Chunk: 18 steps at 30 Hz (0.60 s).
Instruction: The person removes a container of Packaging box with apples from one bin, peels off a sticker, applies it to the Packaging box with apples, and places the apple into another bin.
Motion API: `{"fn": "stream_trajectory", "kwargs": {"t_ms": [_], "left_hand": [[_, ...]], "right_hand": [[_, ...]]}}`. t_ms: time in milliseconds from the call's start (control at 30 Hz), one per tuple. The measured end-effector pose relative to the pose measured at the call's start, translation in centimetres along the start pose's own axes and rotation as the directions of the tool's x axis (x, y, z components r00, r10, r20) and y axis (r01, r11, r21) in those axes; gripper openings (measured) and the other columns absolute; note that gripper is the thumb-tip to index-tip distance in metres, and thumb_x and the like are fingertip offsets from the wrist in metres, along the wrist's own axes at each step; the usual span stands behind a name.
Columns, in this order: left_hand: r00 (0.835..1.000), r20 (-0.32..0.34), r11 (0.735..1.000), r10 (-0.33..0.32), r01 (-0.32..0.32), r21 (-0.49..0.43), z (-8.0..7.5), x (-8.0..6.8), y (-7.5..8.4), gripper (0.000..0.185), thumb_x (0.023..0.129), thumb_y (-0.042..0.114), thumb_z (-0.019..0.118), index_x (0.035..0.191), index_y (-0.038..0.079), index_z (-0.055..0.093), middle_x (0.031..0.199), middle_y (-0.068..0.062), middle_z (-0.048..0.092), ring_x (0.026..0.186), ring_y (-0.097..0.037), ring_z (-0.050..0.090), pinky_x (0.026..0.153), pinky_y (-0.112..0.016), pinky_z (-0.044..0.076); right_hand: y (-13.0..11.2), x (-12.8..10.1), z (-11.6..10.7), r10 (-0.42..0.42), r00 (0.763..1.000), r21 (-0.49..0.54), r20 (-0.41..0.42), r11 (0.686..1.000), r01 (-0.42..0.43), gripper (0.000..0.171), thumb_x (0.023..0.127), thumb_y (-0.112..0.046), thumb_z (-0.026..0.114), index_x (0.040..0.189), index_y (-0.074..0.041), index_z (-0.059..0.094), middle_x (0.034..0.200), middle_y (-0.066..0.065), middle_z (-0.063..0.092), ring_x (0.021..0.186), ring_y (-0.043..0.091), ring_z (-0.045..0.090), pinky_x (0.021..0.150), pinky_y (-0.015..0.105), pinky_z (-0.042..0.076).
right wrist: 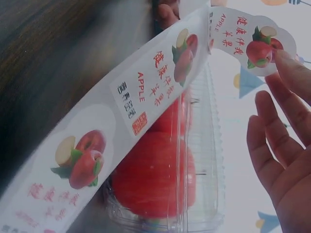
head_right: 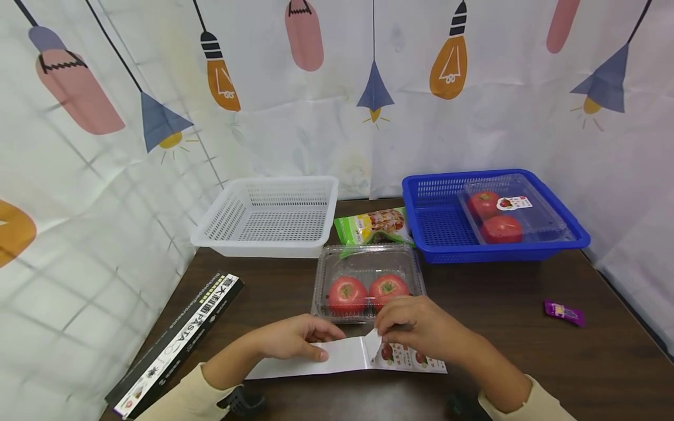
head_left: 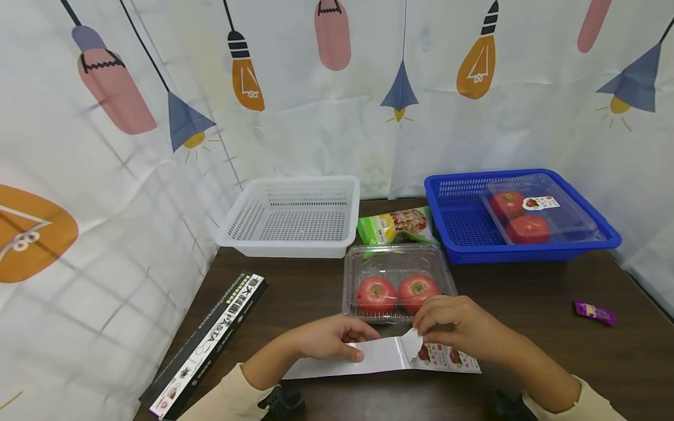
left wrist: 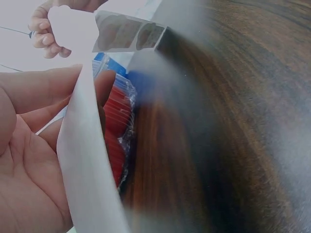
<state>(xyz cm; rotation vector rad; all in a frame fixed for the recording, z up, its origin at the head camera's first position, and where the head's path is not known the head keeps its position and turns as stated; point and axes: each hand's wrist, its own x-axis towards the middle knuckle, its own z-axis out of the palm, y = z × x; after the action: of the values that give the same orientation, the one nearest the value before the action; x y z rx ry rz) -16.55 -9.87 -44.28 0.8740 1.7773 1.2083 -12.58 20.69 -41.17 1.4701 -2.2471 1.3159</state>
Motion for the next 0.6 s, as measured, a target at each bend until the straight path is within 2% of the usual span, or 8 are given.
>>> {"fn": "stream_trajectory", "kwargs": {"t_ms": [200,400,533,600], "left_hand": [[1.0,0.001,1.0,-0.003,0.003,0.015,0.3,0.1,-0.5,0.038,0.088,-0.002,0.067,0.125,0.006,0.063,0.098,0.005,0.069,0.087,-0.006,0.063,0.077,-0.023,0.05],[0.999,0.004,0.988,0.032,-0.032,0.148,0.8,0.3,-1.0,0.036,0.088,0.002,0.069,0.123,0.009,0.064,0.103,0.005,0.067,0.092,-0.003,0.059,0.08,-0.022,0.048],[1.0,0.008,0.971,0.027,-0.028,0.238,1.1,0.6,-1.2,0.035,0.088,0.004,0.07,0.122,0.012,0.065,0.104,0.006,0.065,0.091,-0.002,0.058,0.081,-0.022,0.048],[1.0,0.002,0.952,0.022,-0.021,0.305,1.3,0.8,-1.2,0.035,0.088,0.005,0.07,0.122,0.013,0.065,0.106,0.009,0.064,0.093,-0.002,0.058,0.083,-0.022,0.047]], "right_hand": [[0.0,0.1,-0.4,0.002,1.0,-0.01,0.003,1.0,-0.002,0.035,0.076,0.006,0.078,0.098,-0.02,0.07,0.103,-0.004,0.068,0.095,0.013,0.064,0.082,0.022,0.05],[-0.2,0.0,-0.8,0.037,0.999,-0.035,-0.011,0.999,-0.037,0.036,0.075,0.009,0.078,0.098,-0.018,0.071,0.103,-0.007,0.068,0.096,0.013,0.063,0.083,0.02,0.049],[-0.5,-0.1,-1.0,0.141,0.99,-0.07,-0.021,0.987,-0.142,0.031,0.082,0.004,0.074,0.101,-0.02,0.069,0.099,-0.008,0.069,0.09,0.01,0.064,0.077,0.025,0.052],[-0.6,-0.2,-1.1,0.199,0.98,-0.093,-0.028,0.975,-0.201,0.028,0.086,0.002,0.072,0.101,-0.021,0.067,0.095,-0.009,0.069,0.086,0.008,0.064,0.073,0.028,0.054]]}}
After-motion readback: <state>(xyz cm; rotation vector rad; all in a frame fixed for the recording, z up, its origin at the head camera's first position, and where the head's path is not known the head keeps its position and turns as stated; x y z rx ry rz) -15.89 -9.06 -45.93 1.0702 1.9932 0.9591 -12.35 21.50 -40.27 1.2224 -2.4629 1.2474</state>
